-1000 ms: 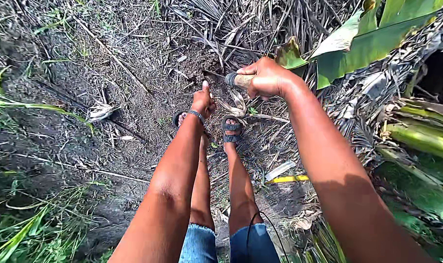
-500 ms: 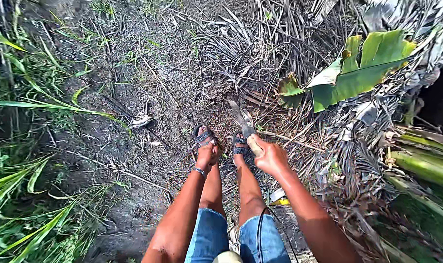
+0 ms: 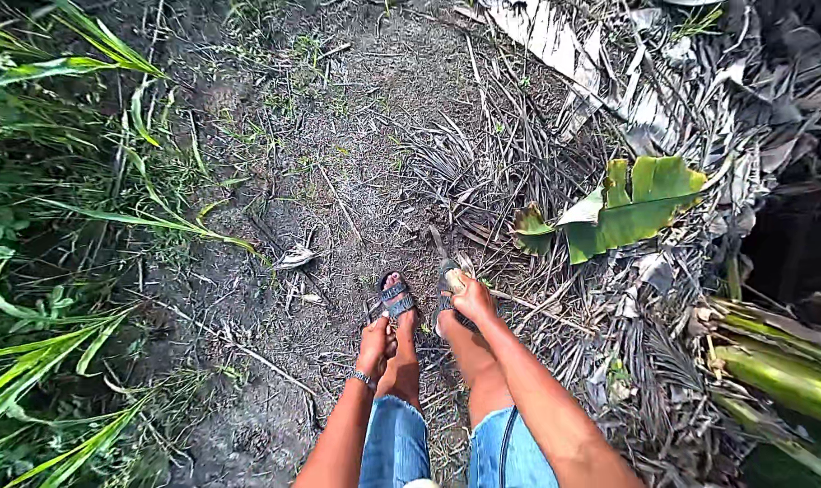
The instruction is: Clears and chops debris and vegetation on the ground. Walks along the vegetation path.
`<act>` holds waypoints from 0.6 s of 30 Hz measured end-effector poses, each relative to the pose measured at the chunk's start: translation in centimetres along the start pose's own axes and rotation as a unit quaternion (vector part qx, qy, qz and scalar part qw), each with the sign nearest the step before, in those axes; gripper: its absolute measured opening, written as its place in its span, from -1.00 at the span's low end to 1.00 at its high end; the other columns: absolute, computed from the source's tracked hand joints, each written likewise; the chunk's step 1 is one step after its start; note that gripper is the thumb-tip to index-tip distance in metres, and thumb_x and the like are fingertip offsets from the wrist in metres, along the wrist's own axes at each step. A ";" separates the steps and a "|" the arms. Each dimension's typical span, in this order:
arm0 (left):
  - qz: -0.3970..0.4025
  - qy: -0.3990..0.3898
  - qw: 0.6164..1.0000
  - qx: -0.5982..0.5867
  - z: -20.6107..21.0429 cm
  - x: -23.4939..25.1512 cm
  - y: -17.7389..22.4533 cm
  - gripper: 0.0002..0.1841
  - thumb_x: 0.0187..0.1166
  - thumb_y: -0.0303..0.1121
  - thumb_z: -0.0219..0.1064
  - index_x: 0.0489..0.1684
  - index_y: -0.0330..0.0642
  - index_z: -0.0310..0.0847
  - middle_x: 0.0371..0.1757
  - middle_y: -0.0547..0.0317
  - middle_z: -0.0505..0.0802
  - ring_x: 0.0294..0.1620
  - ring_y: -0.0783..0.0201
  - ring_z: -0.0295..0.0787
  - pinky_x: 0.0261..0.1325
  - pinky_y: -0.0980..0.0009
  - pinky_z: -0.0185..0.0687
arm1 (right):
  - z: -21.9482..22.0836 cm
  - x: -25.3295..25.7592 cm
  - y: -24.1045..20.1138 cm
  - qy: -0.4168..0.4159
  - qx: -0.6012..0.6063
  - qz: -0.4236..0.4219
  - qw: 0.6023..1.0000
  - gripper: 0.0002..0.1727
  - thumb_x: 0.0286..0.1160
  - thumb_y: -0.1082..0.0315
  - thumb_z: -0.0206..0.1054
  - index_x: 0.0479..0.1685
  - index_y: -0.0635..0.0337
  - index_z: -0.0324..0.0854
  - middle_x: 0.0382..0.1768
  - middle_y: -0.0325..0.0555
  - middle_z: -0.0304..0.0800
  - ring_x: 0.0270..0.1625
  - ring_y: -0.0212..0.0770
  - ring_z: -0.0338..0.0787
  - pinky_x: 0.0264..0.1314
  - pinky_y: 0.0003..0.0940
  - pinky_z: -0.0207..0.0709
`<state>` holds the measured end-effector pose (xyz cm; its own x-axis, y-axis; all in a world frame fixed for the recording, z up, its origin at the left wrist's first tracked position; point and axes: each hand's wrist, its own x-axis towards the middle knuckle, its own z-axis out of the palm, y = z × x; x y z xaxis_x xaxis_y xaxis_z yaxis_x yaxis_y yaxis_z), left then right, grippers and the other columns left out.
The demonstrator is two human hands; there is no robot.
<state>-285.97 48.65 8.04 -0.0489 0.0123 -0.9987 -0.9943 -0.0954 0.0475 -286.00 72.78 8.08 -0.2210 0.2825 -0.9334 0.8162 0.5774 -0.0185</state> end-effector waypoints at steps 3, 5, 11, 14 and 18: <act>0.001 -0.016 0.997 -0.075 0.3 0.1 1.9 -0.59 0.94 -0.20 -0.16 -0.43 -0.10 0.35 -0.71 0.30 0.48 -0.80 0.42 0.35 -0.71 0.55 0.32 | -6.2 -2.4 -0.6 0.048 -0.035 -0.047 0.997 -0.15 0.30 0.23 0.44 0.78 -0.08 0.39 0.31 0.13 0.82 0.37 0.20 0.77 0.43 0.30 0.52; 0.010 -0.021 0.994 -0.103 0.9 0.8 3.1 -0.62 0.94 -0.24 -0.20 -0.33 -0.15 0.40 -0.64 0.24 0.55 -0.74 0.39 0.43 -0.66 0.53 0.40 | -10.6 -3.8 -0.4 0.114 -0.089 -0.103 0.984 -0.23 0.30 0.24 0.42 0.71 -0.07 0.49 0.23 0.12 0.86 0.25 0.22 0.83 0.31 0.33 0.58; 0.041 -0.031 0.994 -0.094 4.3 3.6 6.6 -0.79 0.85 -0.47 -0.04 -0.06 -0.31 0.53 -0.49 0.19 0.65 -0.62 0.39 0.54 -0.54 0.52 0.53 | -22.4 -2.4 -4.2 0.229 -0.199 -0.248 0.920 -0.32 0.15 0.29 0.49 0.49 -0.06 0.71 -0.19 0.19 0.90 -0.17 0.31 0.88 -0.21 0.40 0.61; 0.057 -0.070 0.992 -0.084 7.3 5.7 8.9 -0.77 0.84 -0.48 0.00 0.02 -0.35 0.61 -0.44 0.17 0.70 -0.57 0.41 0.55 -0.47 0.52 0.54 | -23.9 6.3 -10.1 0.156 -0.230 -0.185 0.943 -0.34 0.27 0.27 0.48 0.54 -0.18 0.67 -0.10 0.25 0.89 -0.04 0.37 0.85 -0.09 0.44 0.57; 0.074 -0.084 0.989 -0.093 11.9 8.3 13.4 -0.73 0.85 -0.46 0.00 0.02 -0.38 0.65 -0.50 0.22 0.67 -0.59 0.43 0.53 -0.48 0.53 0.53 | -18.6 20.2 -16.9 0.120 -0.212 -0.159 0.957 -0.41 0.18 0.25 0.57 0.34 0.07 0.71 -0.04 0.34 0.85 0.06 0.44 0.82 -0.03 0.48 0.60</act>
<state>-300.82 59.30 0.58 -0.2239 0.1472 -0.9634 -0.9410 -0.2898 0.1744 -314.14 82.97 -3.82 -0.5800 0.1789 -0.7947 0.4079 0.9082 -0.0933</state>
